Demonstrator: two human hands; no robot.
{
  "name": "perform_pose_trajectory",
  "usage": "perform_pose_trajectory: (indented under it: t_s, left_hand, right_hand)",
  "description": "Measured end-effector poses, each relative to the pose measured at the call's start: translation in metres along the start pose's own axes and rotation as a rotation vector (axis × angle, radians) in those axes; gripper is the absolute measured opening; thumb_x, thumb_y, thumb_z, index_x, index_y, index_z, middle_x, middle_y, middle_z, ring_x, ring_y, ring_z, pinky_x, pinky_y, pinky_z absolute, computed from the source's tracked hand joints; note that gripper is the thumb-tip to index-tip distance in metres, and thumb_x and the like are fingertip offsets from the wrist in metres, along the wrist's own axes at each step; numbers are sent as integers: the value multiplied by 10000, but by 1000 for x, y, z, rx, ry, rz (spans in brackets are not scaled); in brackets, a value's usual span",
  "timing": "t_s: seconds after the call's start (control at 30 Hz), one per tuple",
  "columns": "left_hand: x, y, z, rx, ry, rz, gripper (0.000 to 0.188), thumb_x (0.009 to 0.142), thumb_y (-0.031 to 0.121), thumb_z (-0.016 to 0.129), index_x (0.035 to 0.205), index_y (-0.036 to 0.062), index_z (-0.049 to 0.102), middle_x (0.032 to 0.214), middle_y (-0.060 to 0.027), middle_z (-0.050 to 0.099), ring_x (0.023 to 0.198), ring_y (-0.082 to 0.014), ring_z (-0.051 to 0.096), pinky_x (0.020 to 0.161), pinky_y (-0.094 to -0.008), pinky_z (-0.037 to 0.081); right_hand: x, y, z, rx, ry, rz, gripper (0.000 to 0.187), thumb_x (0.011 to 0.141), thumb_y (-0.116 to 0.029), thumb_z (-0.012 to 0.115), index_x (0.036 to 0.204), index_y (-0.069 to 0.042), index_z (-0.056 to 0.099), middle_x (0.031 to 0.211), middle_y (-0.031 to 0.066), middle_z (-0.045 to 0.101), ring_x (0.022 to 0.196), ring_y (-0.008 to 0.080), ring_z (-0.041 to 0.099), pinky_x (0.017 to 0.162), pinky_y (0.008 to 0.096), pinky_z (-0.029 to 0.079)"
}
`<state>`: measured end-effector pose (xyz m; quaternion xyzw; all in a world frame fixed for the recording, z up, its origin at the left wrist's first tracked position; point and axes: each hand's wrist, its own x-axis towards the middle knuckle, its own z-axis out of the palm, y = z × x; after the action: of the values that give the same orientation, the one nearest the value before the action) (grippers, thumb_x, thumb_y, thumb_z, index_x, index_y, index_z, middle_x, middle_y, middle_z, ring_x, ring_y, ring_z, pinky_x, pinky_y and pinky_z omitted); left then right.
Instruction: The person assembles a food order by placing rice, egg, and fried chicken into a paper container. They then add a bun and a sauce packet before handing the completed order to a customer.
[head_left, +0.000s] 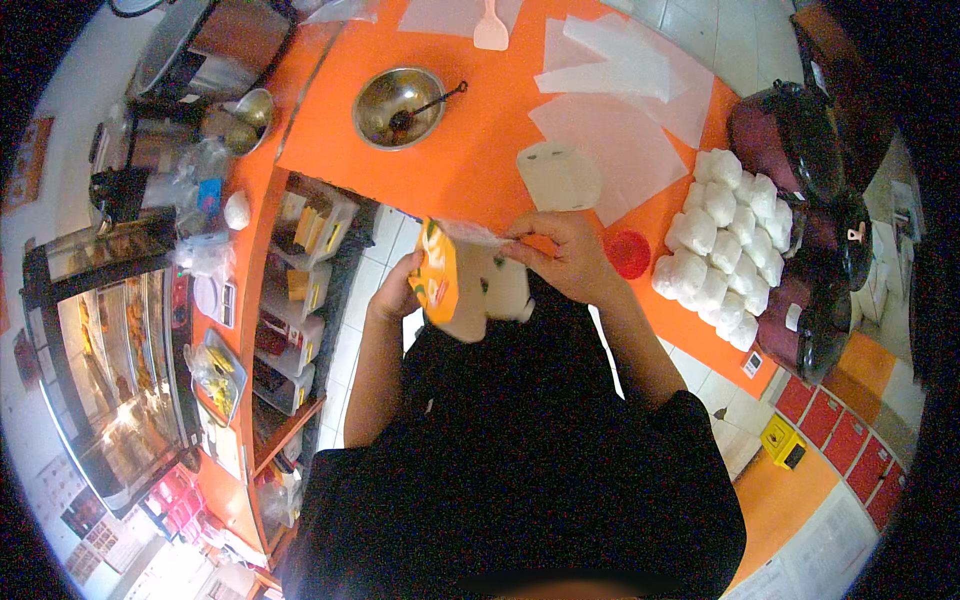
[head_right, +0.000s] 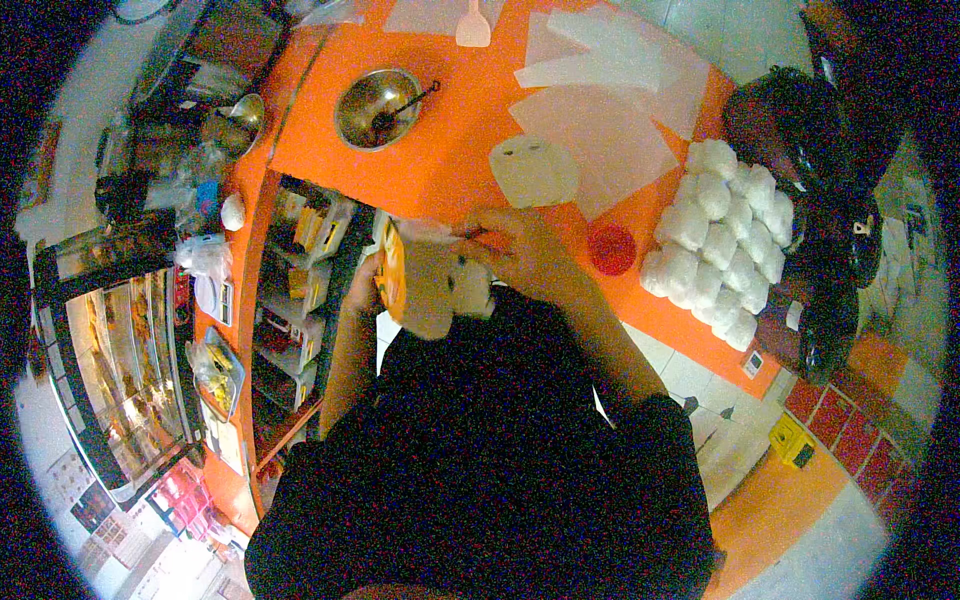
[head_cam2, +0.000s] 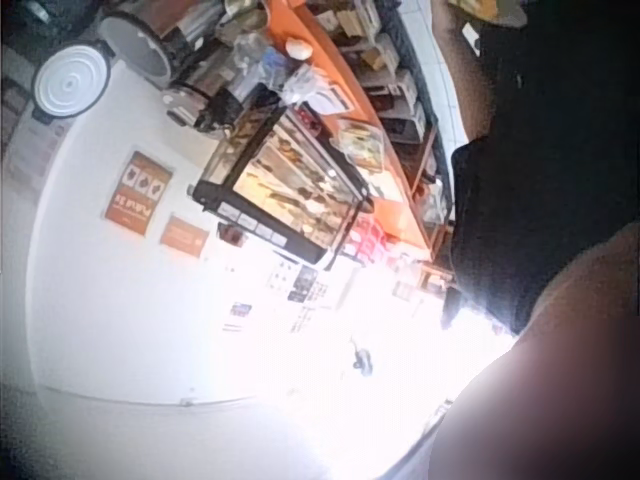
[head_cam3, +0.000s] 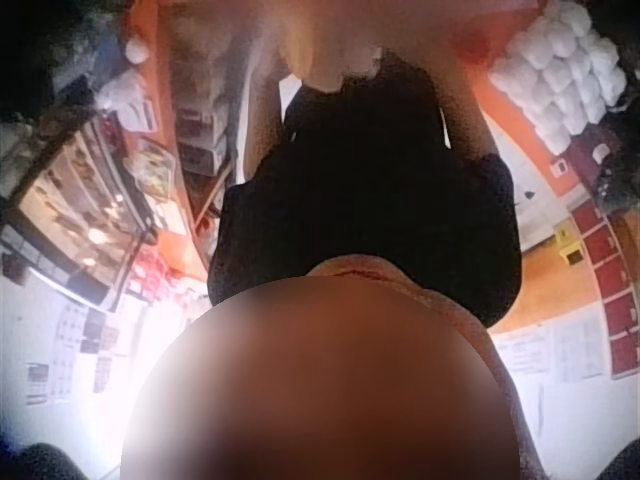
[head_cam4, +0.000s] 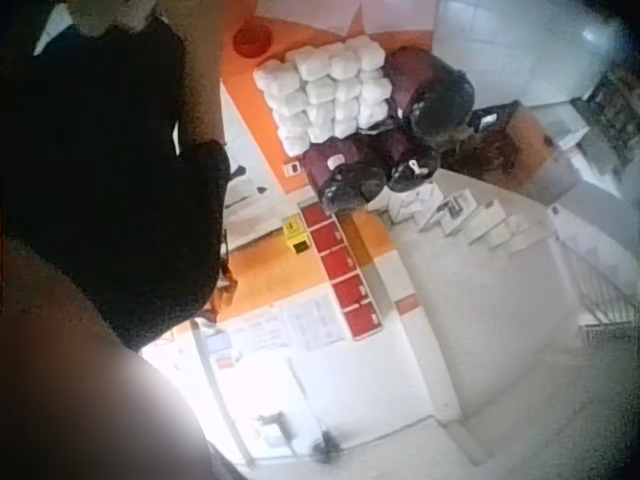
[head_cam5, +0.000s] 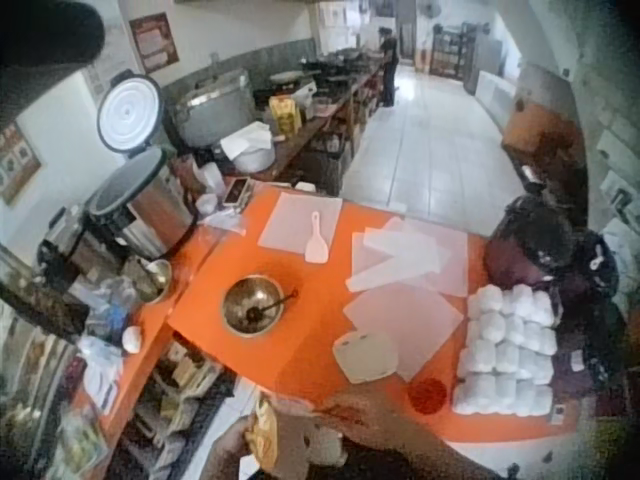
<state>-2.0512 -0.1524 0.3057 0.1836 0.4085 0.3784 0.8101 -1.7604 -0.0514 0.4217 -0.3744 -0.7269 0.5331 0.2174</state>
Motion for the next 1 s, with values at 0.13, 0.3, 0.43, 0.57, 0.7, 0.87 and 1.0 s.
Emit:
perform_pose_trajectory:
  t_s: [0.13, 0.3, 0.43, 0.57, 0.7, 0.87, 1.0]
  left_hand:
    - [10, 5, 1, 15, -35, -33, 611, 988, 488, 540, 1394, 32, 506, 1319, -127, 626, 1145, -242, 644, 991, -389, 516]
    - [21, 28, 9, 28, -19, -27, 582, 995, 468, 541, 1390, 40, 518, 1317, -125, 627, 1135, -231, 649, 976, -379, 528]
    - [26, 43, 33, -108, 113, 198, 555, 1004, 456, 532, 1380, 47, 535, 1326, -128, 619, 1137, -219, 647, 967, -372, 533]
    - [24, 56, 55, 558, 502, 748, 598, 997, 263, 604, 1494, 6, 395, 1371, -141, 562, 1225, -211, 561, 1037, -356, 450]
    - [7, 64, 62, 446, 305, 707, 691, 952, 208, 671, 1536, 41, 342, 1348, -151, 556, 1221, -227, 550, 1052, -358, 426]
    - [17, 49, 81, 692, 469, 857, 821, 882, 216, 753, 1530, 0, 298, 1367, -158, 497, 1231, -230, 501, 1022, -362, 421]
    - [13, 37, 94, 994, 799, 1119, 1004, 755, 225, 876, 1512, -19, 264, 1456, -214, 355, 1364, -340, 376, 1173, -434, 284]
  right_hand:
    - [15, 5, 2, 145, -109, 381, 214, 923, -215, 730, 1027, -47, 650, 944, 45, 659, 858, 111, 613, 726, 289, 502]
    - [39, 11, 22, -12, 255, 127, 202, 943, -190, 695, 1030, -42, 588, 925, 30, 593, 840, 116, 578, 720, 270, 493]
    - [31, 13, 13, 209, 662, -27, 140, 967, -140, 653, 1031, -42, 576, 933, 23, 580, 853, 117, 570, 731, 266, 501]
    - [7, 17, 4, 232, 687, 109, 145, 979, -181, 628, 1027, -45, 638, 930, 61, 664, 824, 158, 646, 753, 335, 542]
    - [-5, 13, 13, 60, 303, 249, 211, 1017, -145, 578, 1143, 11, 643, 1027, 76, 685, 882, 158, 668, 814, 308, 554]
    - [-8, -14, 45, 579, 349, 163, 384, 999, -123, 559, 1360, 10, 546, 1222, 152, 667, 1122, 223, 646, 981, 363, 517]
    - [-1, -23, 68, 574, 464, 25, 437, 968, -63, 608, 1384, 15, 499, 1210, 169, 648, 1148, 230, 626, 988, 357, 514]
